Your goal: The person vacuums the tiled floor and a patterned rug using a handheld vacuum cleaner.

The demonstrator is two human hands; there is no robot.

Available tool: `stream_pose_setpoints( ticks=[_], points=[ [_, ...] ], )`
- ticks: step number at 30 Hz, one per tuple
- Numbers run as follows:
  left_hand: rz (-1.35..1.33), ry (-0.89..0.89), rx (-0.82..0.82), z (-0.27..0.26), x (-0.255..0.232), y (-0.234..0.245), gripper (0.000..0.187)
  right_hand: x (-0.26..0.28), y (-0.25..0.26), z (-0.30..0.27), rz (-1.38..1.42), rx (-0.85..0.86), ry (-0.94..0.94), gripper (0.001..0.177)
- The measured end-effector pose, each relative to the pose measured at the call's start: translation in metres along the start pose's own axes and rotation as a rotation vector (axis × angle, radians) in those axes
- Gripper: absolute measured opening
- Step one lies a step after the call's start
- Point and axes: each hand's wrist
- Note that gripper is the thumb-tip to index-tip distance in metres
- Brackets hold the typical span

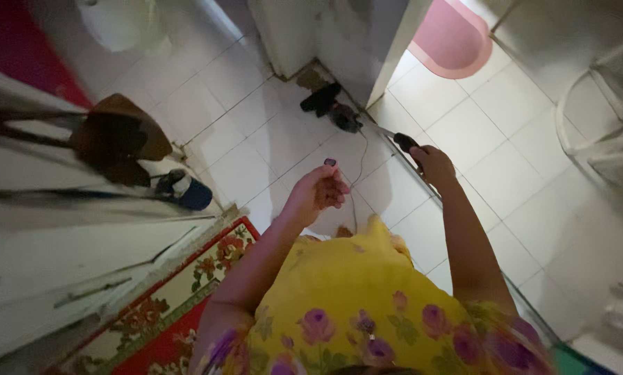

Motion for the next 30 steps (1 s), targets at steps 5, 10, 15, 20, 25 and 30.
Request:
stream_pose_setpoints(
  ticks=[5,10,15,20,25,30],
  points=[
    [0.051,0.09,0.066,0.01,-0.027,0.015,0.028,-0.013,-0.004,-0.048,0.123,-0.034,-0.065,0.046],
    [0.144,0.194,0.134,0.012,-0.079,0.032,0.027,-0.01,-0.009,-0.094,0.102,-0.079,-0.187,0.043],
    [0.247,0.299,0.184,0.02,-0.14,0.05,0.028,0.014,-0.031,-0.134,0.105,-0.128,-0.381,0.045],
    [0.28,0.372,0.242,0.027,-0.178,0.059,0.027,0.037,-0.094,-0.152,0.329,-0.157,-0.432,0.045],
    [0.353,0.437,0.273,0.055,-0.213,0.051,0.028,0.069,-0.156,-0.124,0.995,0.08,-0.283,0.041],
    [0.468,0.414,0.468,0.1,-0.255,0.023,0.036,0.171,-0.19,-0.064,1.613,0.323,-0.145,0.037]
  ],
)
Point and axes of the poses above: each hand's wrist, its own z-axis towards the middle knuckle, its own y-axis out of the back of the hand, x = y × z, and after that the axes turned 14 degrees about -z, right-handed
